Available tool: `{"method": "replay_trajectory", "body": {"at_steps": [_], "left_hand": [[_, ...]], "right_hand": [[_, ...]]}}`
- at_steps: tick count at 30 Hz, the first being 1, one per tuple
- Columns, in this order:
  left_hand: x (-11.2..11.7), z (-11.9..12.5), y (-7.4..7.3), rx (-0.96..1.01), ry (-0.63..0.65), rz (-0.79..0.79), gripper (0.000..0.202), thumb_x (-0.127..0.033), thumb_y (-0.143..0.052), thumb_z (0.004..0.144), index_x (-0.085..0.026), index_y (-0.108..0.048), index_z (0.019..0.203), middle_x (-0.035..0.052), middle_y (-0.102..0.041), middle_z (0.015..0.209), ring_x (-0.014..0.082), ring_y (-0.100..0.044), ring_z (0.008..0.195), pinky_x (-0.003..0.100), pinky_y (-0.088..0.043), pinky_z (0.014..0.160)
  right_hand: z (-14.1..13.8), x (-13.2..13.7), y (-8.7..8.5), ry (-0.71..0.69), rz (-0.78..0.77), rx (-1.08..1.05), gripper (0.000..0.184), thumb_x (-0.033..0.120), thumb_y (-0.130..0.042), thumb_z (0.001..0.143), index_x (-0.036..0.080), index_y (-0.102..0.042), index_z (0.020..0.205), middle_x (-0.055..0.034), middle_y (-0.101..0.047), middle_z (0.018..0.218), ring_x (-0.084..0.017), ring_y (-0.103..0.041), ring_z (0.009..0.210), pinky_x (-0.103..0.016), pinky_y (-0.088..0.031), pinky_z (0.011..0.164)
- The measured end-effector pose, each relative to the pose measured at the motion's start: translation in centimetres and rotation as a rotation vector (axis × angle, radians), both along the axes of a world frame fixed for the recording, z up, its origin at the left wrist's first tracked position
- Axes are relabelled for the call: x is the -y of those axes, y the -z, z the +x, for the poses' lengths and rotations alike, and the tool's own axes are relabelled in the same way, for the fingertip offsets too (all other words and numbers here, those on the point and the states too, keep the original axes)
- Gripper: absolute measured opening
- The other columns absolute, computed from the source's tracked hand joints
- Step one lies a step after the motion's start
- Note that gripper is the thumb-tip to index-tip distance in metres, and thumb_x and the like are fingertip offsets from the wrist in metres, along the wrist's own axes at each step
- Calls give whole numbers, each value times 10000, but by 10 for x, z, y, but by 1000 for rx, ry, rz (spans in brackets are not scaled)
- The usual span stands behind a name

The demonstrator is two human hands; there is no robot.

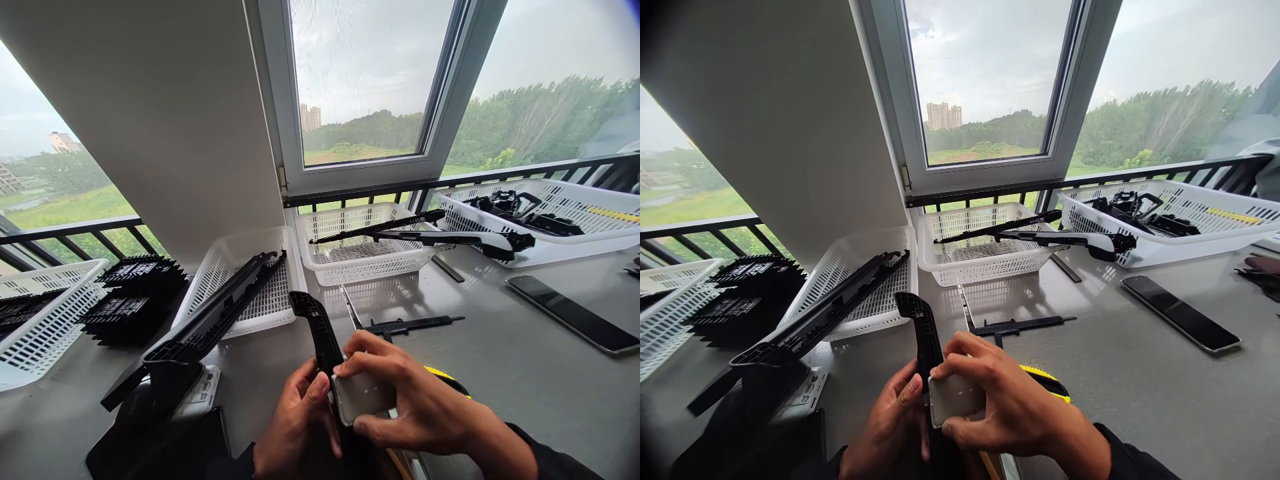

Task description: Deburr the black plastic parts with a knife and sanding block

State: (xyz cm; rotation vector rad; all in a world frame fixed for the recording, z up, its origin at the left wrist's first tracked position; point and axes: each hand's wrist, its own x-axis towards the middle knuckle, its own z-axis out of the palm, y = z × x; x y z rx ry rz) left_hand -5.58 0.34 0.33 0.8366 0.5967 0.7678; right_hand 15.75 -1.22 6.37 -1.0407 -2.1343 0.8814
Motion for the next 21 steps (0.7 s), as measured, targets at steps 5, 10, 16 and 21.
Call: {"method": "replay_trajectory", "body": {"at_steps": [5, 10, 16, 21], "left_hand": [[1, -2, 3, -6, 4, 5, 674, -645, -762, 894, -151, -624, 1332, -13, -710, 706, 96, -623, 400, 171, -508, 390], [2, -3, 5, -31, -16, -2, 742, -663, -774, 875, -159, -595, 1390, -8, -728, 702, 122, -666, 431, 184, -534, 427], [2, -3, 7, -11, -6, 1, 692, -633, -768, 895, -164, -608, 1378, -24, -698, 708, 111, -652, 405, 173, -516, 397], [4, -3, 7, -45, 110, 28, 711, -646, -728, 920, -138, -598, 1399, 8, -710, 683, 125, -649, 412, 179, -517, 384]], "right_hand": [[-2, 0, 3, -3, 27, -11, 566, 49, -855, 638, 236, -718, 1155, -22, -580, 1093, -190, -602, 965, -307, -513, 867], [2, -3, 7, 26, 71, -43, 565, 28, -823, 631, 225, -705, 1147, -29, -576, 1102, -190, -608, 972, -300, -507, 856], [-1, -3, 11, -3, 79, -68, 578, 37, -861, 612, 233, -715, 1135, -21, -592, 1090, -190, -615, 972, -294, -515, 866], [5, -9, 19, 148, 154, -123, 532, 65, -806, 686, 248, -712, 1176, -28, -592, 1111, -186, -625, 968, -293, -510, 846]]}}
